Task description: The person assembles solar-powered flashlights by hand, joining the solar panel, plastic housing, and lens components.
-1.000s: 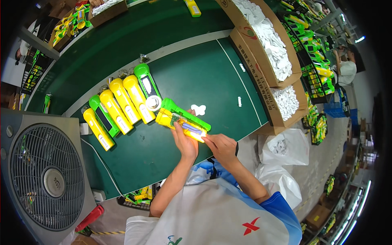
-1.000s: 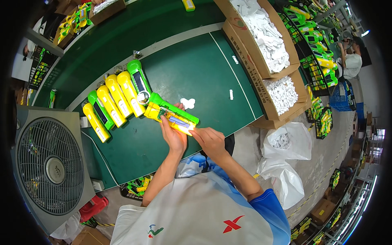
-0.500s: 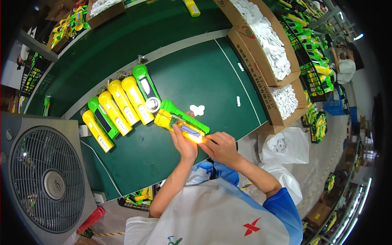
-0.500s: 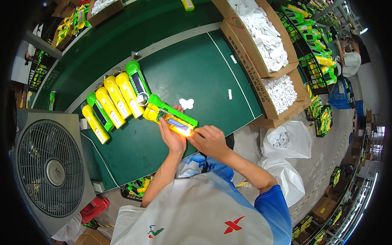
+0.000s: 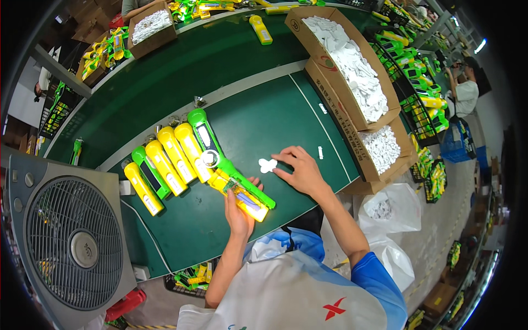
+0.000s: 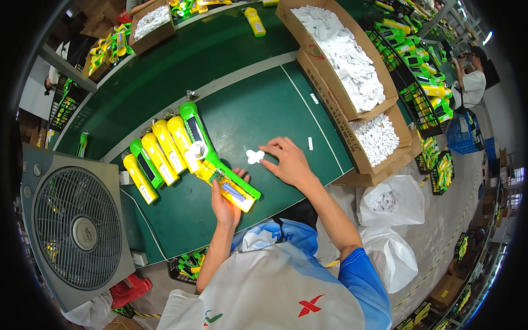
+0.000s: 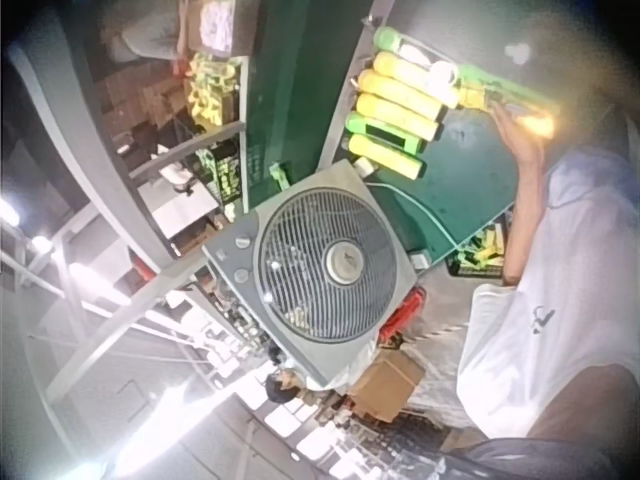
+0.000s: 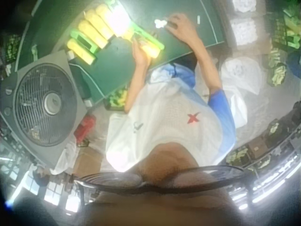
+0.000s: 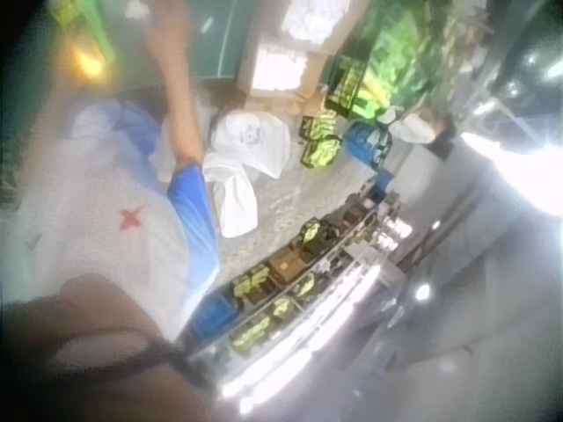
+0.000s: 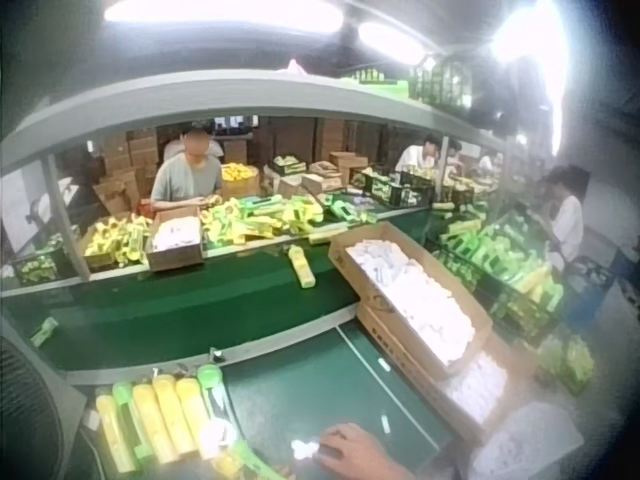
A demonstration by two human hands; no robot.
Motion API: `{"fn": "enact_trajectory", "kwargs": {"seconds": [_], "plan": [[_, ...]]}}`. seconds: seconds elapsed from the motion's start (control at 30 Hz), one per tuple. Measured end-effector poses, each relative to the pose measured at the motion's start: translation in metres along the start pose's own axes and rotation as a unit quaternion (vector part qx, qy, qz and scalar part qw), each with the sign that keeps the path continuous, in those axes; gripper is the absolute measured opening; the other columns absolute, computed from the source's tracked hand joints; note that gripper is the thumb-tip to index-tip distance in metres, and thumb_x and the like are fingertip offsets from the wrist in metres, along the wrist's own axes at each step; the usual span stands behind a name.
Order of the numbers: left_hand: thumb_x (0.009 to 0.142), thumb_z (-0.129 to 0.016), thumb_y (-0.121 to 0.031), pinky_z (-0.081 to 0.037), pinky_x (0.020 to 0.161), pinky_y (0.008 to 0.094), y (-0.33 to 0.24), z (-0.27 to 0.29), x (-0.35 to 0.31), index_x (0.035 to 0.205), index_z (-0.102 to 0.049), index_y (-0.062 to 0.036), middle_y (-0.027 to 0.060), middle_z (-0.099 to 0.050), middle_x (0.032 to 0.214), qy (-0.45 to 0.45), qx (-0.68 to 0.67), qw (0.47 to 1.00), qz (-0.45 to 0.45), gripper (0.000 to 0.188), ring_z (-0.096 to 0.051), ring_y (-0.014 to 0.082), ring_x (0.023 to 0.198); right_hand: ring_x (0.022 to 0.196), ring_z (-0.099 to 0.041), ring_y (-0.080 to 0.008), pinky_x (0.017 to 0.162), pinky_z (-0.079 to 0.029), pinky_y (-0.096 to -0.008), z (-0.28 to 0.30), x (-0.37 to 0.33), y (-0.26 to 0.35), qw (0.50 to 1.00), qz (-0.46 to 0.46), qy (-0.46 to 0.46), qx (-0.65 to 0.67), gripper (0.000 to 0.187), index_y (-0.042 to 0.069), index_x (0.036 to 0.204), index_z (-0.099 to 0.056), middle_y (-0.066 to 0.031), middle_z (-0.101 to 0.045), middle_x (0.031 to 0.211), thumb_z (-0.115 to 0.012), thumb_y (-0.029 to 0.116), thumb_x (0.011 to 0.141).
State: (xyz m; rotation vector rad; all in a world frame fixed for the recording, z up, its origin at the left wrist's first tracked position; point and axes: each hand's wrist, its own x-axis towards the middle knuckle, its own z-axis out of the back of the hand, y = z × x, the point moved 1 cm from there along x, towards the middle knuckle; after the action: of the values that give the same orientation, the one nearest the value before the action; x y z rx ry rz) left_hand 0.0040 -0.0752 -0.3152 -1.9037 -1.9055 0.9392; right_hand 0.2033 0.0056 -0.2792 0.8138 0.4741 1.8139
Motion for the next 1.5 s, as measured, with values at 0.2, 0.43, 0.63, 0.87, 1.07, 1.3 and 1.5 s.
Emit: {"fn": "enact_trajectory", "kwargs": {"seconds": [0.2, 0.43, 0.63, 0.87, 1.07, 1.3, 1.5], "plan": [[0.110, -0.023, -0.047, -0.042, 0.112, 0.0537, -0.006, 0.003, 0.004, 0.149, -0.035, -0.0013, 0.0249, -0.051, 0.141, 0.056, -0.055, 0.995, 0.060, 0.062, -0.054, 0.0362, 0.129, 0.090, -0.063, -0.0254, 0.077, -0.053, -0.0370, -0.002, 0.013, -0.004, 0.992, 0.084, 0.096, -0.021, 0.019, 0.009, 0.102, -0.075, -0.0050, -0.066, 0.096, -0.077, 0.016, 0.085], [0.109, -0.023, -0.050, -0.042, 0.112, 0.0521, -0.007, 0.003, 0.004, 0.148, -0.038, -0.0005, 0.0236, -0.053, 0.140, 0.080, -0.077, 0.992, 0.060, 0.065, -0.054, 0.0348, 0.128, 0.090, -0.063, -0.0256, 0.077, -0.053, -0.0385, -0.008, 0.002, 0.007, 0.995, 0.070, 0.066, -0.035, 0.015, 0.009, 0.094, -0.074, -0.0037, -0.067, 0.095, -0.079, 0.018, 0.083], [0.109, -0.024, -0.050, -0.042, 0.112, 0.0523, -0.007, 0.003, 0.005, 0.147, -0.039, 0.0000, 0.0237, -0.053, 0.140, 0.077, -0.072, 0.993, 0.061, 0.064, -0.054, 0.0353, 0.129, 0.092, -0.062, -0.0264, 0.077, -0.053, -0.0377, -0.011, -0.009, 0.003, 0.998, 0.053, 0.031, -0.006, 0.014, 0.007, 0.090, -0.072, -0.0049, -0.066, 0.097, -0.080, 0.012, 0.080], [0.110, -0.023, -0.049, -0.041, 0.113, 0.0522, -0.008, 0.003, 0.006, 0.146, -0.039, 0.0012, 0.0234, -0.052, 0.141, 0.061, -0.077, 0.993, 0.067, 0.064, -0.052, 0.0364, 0.131, 0.102, -0.063, -0.0276, 0.088, -0.052, -0.0395, -0.001, -0.061, 0.018, 0.992, 0.104, 0.054, -0.049, 0.026, 0.007, 0.105, -0.073, -0.0043, -0.067, 0.113, -0.073, 0.007, 0.080], [0.110, -0.023, -0.050, -0.042, 0.112, 0.0509, -0.007, 0.004, 0.006, 0.147, -0.039, 0.0002, 0.0222, -0.052, 0.141, 0.063, -0.059, 0.993, 0.080, 0.064, -0.053, 0.0346, 0.130, 0.105, -0.065, -0.0292, 0.089, -0.054, -0.0422, 0.012, -0.101, 0.034, 0.982, 0.175, 0.075, -0.009, 0.045, 0.009, 0.115, -0.071, -0.0060, -0.066, 0.119, -0.082, 0.015, 0.072], [0.109, -0.025, -0.050, -0.044, 0.110, 0.0498, -0.007, 0.006, 0.006, 0.147, -0.039, -0.0021, 0.0225, -0.053, 0.141, 0.058, -0.054, 0.994, 0.075, 0.063, -0.055, 0.0339, 0.127, 0.120, -0.060, -0.0273, 0.097, -0.050, -0.0437, 0.013, -0.097, 0.023, 0.974, 0.147, 0.153, -0.083, 0.050, 0.012, 0.121, -0.069, -0.0038, -0.065, 0.128, -0.083, 0.024, 0.074], [0.110, -0.025, -0.050, -0.045, 0.109, 0.0499, -0.008, 0.006, 0.009, 0.146, -0.040, -0.0013, 0.0230, -0.055, 0.138, 0.057, -0.080, 0.993, 0.066, 0.062, -0.057, 0.0342, 0.126, 0.105, -0.064, -0.0195, 0.087, -0.054, -0.0342, 0.018, -0.114, 0.008, 0.956, 0.245, 0.133, -0.091, 0.041, 0.017, 0.116, -0.072, 0.0020, -0.067, 0.110, -0.082, 0.023, 0.077]]}}
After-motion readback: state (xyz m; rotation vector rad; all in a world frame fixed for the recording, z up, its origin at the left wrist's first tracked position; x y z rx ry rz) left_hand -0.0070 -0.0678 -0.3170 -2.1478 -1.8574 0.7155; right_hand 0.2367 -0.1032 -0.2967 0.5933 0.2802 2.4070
